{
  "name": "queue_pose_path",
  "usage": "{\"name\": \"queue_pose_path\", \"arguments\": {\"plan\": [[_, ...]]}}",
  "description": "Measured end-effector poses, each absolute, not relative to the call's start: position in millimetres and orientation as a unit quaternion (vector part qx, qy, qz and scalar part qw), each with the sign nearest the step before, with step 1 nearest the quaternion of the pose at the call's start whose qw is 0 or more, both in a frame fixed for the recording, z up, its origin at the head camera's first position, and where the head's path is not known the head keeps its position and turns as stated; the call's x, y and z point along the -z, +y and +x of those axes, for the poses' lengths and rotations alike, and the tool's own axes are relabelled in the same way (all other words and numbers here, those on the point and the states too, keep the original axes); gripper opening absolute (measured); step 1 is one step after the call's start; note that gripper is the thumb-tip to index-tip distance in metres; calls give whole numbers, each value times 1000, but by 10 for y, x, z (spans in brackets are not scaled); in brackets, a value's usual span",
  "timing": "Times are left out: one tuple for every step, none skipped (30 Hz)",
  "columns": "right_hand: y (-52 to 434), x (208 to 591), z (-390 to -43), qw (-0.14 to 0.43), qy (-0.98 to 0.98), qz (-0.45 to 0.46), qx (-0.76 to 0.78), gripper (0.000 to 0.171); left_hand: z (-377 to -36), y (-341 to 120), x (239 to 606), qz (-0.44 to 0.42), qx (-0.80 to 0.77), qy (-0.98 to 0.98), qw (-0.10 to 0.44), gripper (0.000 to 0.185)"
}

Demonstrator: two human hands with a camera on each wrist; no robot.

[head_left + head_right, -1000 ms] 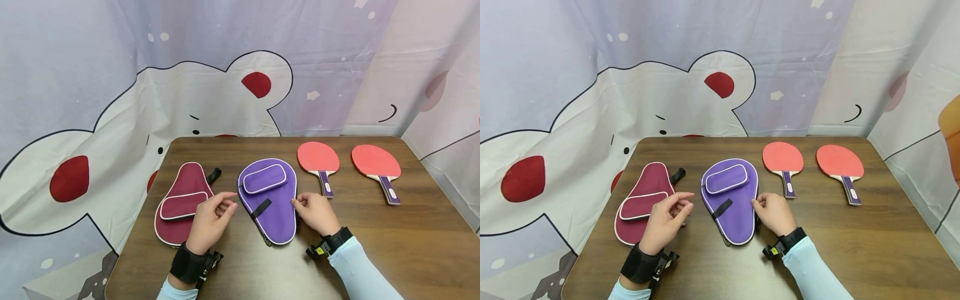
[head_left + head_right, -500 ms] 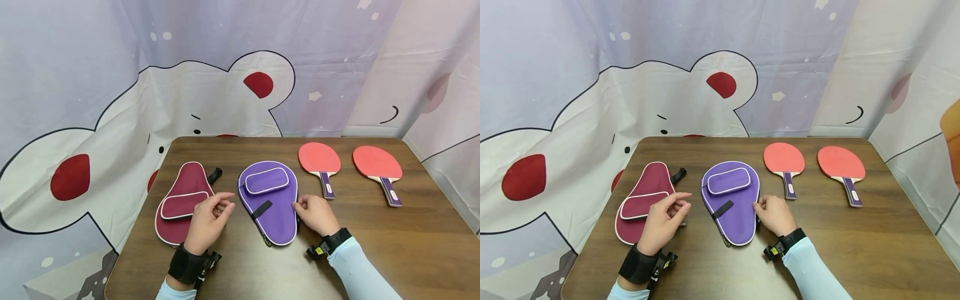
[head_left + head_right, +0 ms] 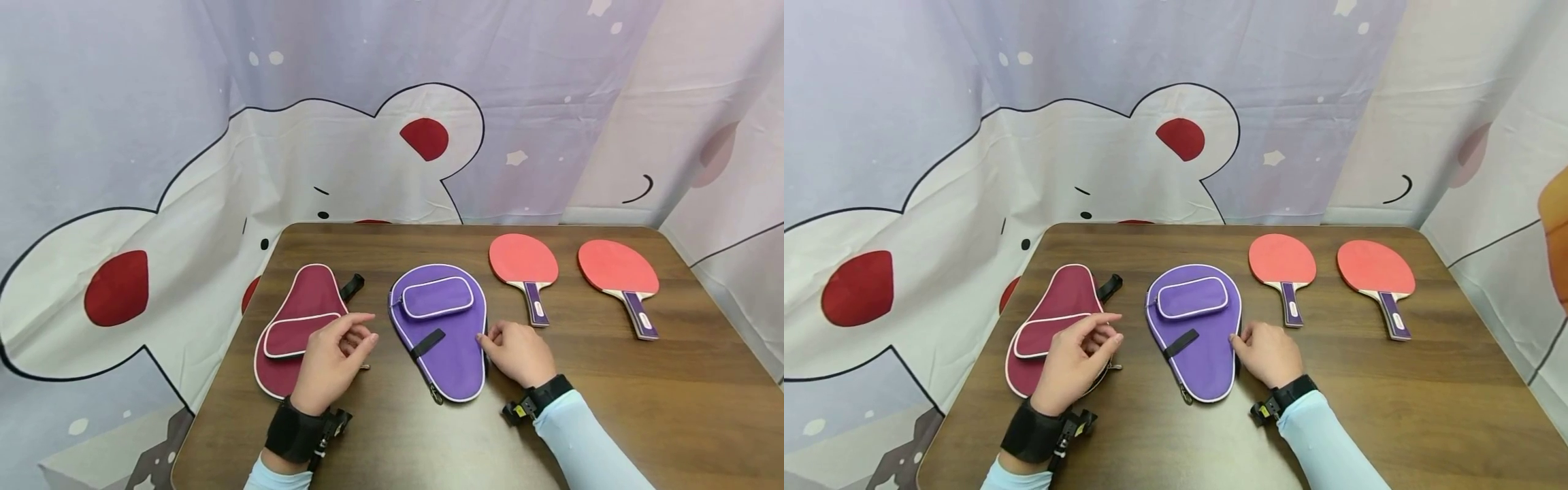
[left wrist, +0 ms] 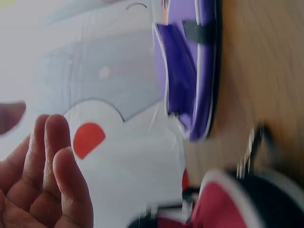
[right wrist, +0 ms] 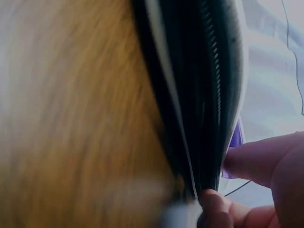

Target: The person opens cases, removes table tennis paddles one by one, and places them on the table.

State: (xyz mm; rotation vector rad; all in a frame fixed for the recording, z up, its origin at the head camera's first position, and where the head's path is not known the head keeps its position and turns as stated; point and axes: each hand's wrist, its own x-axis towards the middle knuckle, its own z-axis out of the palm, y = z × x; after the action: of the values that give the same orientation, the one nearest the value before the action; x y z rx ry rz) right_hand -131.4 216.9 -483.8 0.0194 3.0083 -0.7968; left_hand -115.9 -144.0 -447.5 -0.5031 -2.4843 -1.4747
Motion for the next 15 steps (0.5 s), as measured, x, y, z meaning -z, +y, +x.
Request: {"name": "queue_pose_path", "arguments": {"plan": [[2170,4833,-1310,9,967,9,253,30,-1177,-1505,4474,-176,492,-846,108,36],[2168,4826,-1307,1,968,11,250,31,-1199,-1584,4470,-180,478,-853,110,41],[2167,4814,-1303,-6,968,13,250,31,-1223,-1674,4465,-184,461,-861,111,47],[2165,4805,-1299,-12,967,15,253,31,-1254,-1775,4465,-190,440,-871,110,55],[2165,4795,-1293,-17,966,16,256,30,-1285,-1881,4471,-196,415,-882,107,62],[2166,4784,-1289,-22,965,17,259,30,-1317,-1989,4477,-200,388,-894,99,71],[2169,4777,-1288,-26,965,18,261,30,-1347,-2092,4481,-201,360,-907,87,79],[2168,4766,-1285,-29,964,20,263,30,-1378,-2192,4489,-201,333,-919,71,87],[2171,4760,-1283,-31,964,21,264,29,-1404,-2284,4501,-200,310,-928,53,93],[2171,4757,-1280,-32,964,22,265,29,-1430,-2368,4516,-199,292,-935,36,98],[2172,4754,-1278,-32,963,21,266,29,-1448,-2442,4528,-193,276,-941,18,101],[2172,4750,-1277,-32,963,20,266,28,-1466,-2504,4539,-188,266,-946,1,103],[2173,4750,-1274,-31,963,19,266,28,-1482,-2556,4550,-184,258,-948,-10,104],[2172,4749,-1273,-31,963,18,266,28,-1497,-2598,4561,-181,253,-950,-20,105],[2171,4751,-1272,-32,963,17,267,27,-1510,-2630,4568,-180,251,-951,-28,104]]}}
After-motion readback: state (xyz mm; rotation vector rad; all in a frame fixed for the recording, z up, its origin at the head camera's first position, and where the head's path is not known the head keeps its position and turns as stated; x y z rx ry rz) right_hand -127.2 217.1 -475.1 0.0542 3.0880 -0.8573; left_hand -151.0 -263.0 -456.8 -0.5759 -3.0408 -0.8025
